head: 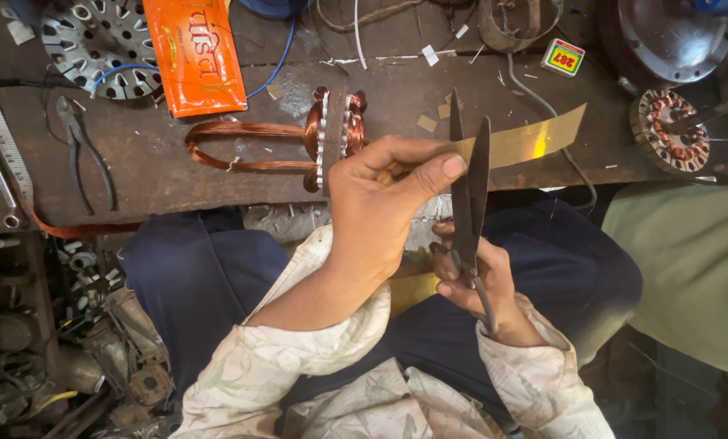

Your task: The person winds copper wire around a motor stator, secures the windings with small white insulating strips, and trims excess material using shears. The person also cuts a strip of brown insulating tape and places it on the workbench.

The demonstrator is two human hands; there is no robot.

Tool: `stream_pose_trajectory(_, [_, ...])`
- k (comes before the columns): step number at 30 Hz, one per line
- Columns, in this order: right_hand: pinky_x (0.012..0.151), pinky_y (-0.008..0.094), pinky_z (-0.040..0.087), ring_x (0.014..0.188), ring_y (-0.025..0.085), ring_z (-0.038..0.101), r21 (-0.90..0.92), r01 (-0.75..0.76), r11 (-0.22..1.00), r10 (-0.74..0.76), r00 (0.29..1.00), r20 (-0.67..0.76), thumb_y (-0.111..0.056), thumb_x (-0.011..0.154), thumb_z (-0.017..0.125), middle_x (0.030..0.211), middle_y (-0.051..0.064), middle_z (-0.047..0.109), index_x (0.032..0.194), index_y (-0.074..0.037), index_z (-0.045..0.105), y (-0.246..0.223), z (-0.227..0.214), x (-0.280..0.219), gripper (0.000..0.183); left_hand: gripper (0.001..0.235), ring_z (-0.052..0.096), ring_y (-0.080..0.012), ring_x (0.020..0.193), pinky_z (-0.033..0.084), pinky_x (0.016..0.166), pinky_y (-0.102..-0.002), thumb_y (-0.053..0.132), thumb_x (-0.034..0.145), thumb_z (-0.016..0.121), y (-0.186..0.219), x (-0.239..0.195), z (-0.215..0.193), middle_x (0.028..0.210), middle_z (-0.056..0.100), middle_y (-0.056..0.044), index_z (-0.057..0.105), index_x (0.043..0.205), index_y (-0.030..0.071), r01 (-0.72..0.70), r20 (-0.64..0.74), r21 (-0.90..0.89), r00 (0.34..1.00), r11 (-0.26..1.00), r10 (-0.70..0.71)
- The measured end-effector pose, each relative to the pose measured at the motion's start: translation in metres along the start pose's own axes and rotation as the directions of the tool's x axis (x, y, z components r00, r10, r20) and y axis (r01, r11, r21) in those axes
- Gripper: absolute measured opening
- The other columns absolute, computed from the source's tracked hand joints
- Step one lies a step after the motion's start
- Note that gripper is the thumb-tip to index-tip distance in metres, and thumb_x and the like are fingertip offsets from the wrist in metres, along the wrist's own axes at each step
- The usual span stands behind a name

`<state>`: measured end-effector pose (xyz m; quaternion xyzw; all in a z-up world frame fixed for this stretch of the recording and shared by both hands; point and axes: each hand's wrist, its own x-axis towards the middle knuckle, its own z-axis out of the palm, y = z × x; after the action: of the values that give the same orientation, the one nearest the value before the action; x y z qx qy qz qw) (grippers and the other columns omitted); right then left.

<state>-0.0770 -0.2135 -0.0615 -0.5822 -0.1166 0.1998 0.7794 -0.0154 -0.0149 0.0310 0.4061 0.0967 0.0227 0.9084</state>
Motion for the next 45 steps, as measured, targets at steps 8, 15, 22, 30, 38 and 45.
stream_pose_trajectory(8, [0.075,0.025,0.044,0.072,0.006,0.048,-0.155,-0.038,0.987,0.024,0.996,-0.089,0.008,0.079,0.075,0.079,-0.004,0.051,0.139,0.011,0.056,0.003,-0.001,-0.005,0.063,0.009,0.070,-0.0146,0.095,0.058,0.088,-0.030,-0.007,0.097,0.077,-0.004,0.001,-0.001,0.101,0.072,-0.014,0.070,0.102,-0.004,-0.047,0.087,-0.067,0.995,0.997,0.053])
stream_pose_trajectory(15, [0.065,0.022,0.044,0.067,0.004,0.047,-0.276,-0.050,0.960,0.028,0.996,-0.085,0.007,0.079,0.074,0.074,-0.006,0.052,0.135,0.010,0.058,0.003,0.004,-0.005,0.058,0.024,0.062,-0.0107,0.085,0.051,0.077,-0.026,-0.014,0.098,0.068,-0.007,0.008,-0.005,0.088,0.055,-0.002,0.052,0.090,0.003,-0.006,0.240,-0.259,0.968,0.966,0.071])
stream_pose_trajectory(22, [0.068,0.025,0.042,0.068,0.008,0.046,-0.047,0.030,0.998,-0.028,0.999,0.040,0.008,0.080,0.076,0.079,-0.005,0.051,0.141,0.006,0.052,0.009,-0.006,-0.019,0.066,0.017,0.069,-0.0183,0.093,0.054,0.080,-0.030,-0.009,0.094,0.071,-0.006,0.027,0.000,0.101,0.063,-0.005,0.062,0.101,0.004,-0.112,0.068,-0.435,0.985,0.894,0.157])
stream_pose_trajectory(30, [0.064,0.030,0.037,0.064,0.013,0.049,0.570,0.262,0.778,-0.148,0.960,-0.240,0.003,0.085,0.070,0.082,0.004,0.053,0.150,-0.001,0.046,-0.012,-0.013,-0.024,0.069,0.023,0.068,-0.0188,0.089,0.054,0.080,-0.030,0.017,0.085,0.087,-0.050,0.072,0.009,0.099,0.066,-0.004,0.074,0.103,0.010,-0.447,0.196,0.853,0.752,0.269,0.629])
stream_pose_trajectory(38, [0.066,0.033,0.038,0.067,0.015,0.049,0.323,0.308,0.895,-0.203,0.925,-0.321,0.003,0.078,0.068,0.082,0.005,0.051,0.147,0.008,0.046,-0.020,-0.002,-0.018,0.073,0.019,0.070,-0.0116,0.086,0.056,0.079,-0.025,0.012,0.098,0.081,-0.056,0.093,0.017,0.096,0.065,0.000,0.072,0.114,0.014,-0.417,0.121,0.872,0.692,0.257,0.711])
stream_pose_trajectory(45, [0.070,0.033,0.044,0.079,0.017,0.054,0.248,0.121,0.961,-0.032,0.941,-0.337,-0.001,0.079,0.071,0.095,0.007,0.054,0.140,0.009,0.044,-0.020,0.013,-0.006,0.068,0.021,0.063,-0.0119,0.103,0.055,0.097,-0.027,0.001,0.105,0.074,-0.024,0.058,0.029,0.119,0.060,-0.004,0.068,0.125,0.002,-0.536,-0.079,0.323,0.806,0.780,0.586])
